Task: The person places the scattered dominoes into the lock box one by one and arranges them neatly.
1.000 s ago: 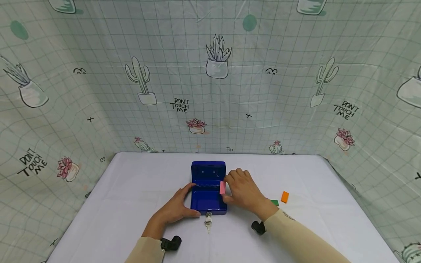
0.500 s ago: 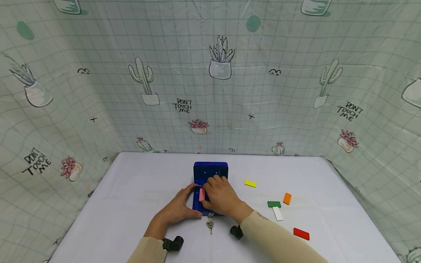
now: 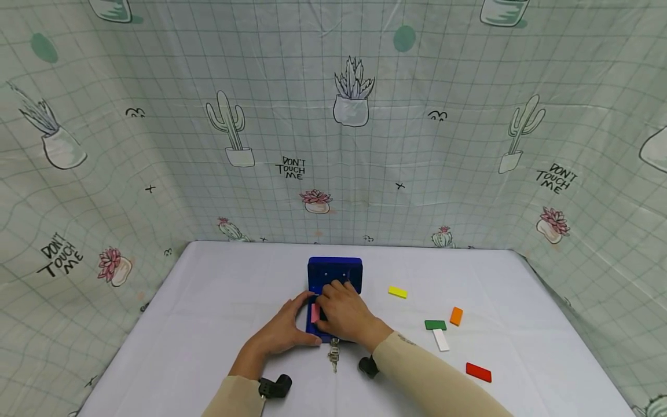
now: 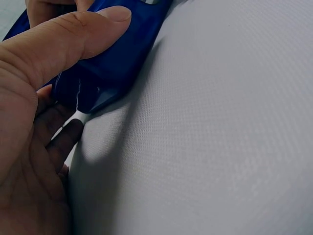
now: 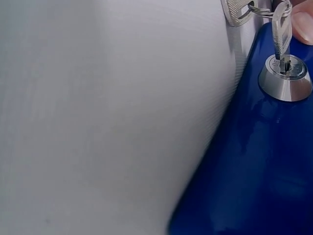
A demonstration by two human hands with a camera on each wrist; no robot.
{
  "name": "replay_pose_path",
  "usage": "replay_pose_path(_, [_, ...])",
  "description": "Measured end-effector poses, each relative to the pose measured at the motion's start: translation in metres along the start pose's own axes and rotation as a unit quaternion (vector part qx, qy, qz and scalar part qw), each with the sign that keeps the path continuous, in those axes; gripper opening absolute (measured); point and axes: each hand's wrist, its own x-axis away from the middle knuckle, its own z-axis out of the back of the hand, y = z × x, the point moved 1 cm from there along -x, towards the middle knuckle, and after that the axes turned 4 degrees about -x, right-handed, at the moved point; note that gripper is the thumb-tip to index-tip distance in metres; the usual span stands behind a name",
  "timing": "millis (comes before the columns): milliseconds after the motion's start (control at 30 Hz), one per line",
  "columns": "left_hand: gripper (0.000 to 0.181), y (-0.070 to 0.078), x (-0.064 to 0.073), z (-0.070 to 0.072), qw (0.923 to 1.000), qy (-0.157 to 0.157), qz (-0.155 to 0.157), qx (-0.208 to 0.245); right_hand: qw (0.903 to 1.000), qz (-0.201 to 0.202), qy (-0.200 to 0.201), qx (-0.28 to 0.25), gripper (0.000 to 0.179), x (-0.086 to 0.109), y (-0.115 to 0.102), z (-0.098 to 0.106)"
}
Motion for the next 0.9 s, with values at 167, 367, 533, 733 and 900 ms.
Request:
replay_pose_path(167, [0.109, 0.0000, 0.0000, -0.0003, 1.0000, 0.002, -0.001, -0.003, 0.9999, 0.007, -0.007, -0.005, 0.042, -0.0020, 0.0011, -0.0031])
replay_pose_path(367, [0.109, -0.0004, -0.0002, -0.0006, 1.0000, 0.002, -0.001, -0.002, 0.9996, 0.014, -0.023, -0.003, 0.040, -0.0041, 0.0016, -0.0037])
replay_pose_path(533, [0.109, -0.0009, -0.0009, -0.0004, 1.0000, 0.002, -0.001, -0.002, 0.9992, 0.018, -0.035, 0.005, 0.041, -0.0051, 0.0014, -0.0030])
replay_pose_path(733, [0.109, -0.0012, -0.0008, -0.0007, 1.0000, 0.000, 0.000, -0.002, 0.9992, 0.021, -0.035, 0.005, 0.043, -0.0044, 0.0017, -0.0034])
replay_pose_path(900, [0.108, -0.0003, -0.0002, -0.0008, 1.0000, -0.001, -0.002, 0.000, 0.9996, 0.015, -0.025, 0.005, 0.047, -0.0034, 0.0023, -0.0039])
